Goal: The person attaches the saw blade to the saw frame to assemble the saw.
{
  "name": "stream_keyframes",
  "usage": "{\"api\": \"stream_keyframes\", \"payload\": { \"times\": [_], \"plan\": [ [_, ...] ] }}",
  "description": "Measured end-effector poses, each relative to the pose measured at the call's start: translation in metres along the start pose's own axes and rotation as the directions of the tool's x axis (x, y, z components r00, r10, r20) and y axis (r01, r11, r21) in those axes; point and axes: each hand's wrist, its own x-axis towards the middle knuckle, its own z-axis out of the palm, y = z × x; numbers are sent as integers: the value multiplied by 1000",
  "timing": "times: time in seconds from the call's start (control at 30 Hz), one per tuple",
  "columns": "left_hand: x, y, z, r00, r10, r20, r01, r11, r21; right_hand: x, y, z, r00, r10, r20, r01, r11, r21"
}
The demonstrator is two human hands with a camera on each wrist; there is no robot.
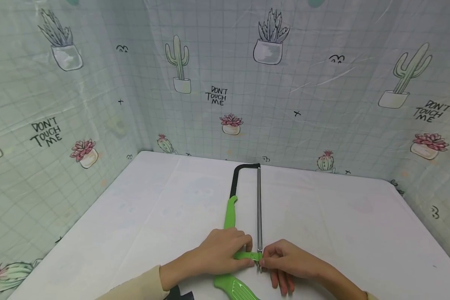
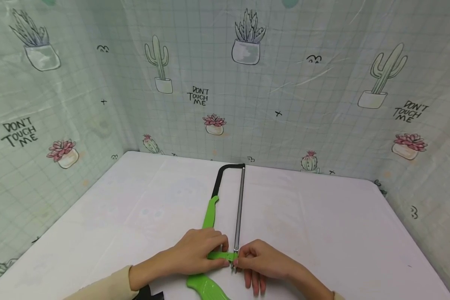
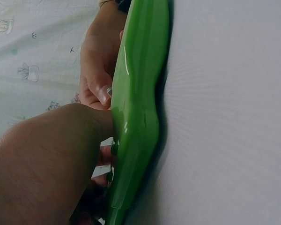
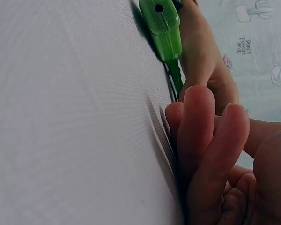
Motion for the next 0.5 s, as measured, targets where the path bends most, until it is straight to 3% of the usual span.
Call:
{"api": "stream_keyframes", "payload": {
  "times": [0.5],
  "plan": [
    [2,-4,4,1000,12,-14,-12,1000,10,0,0,0,1000,-1,6,1,1000,-4]
  ]
}}
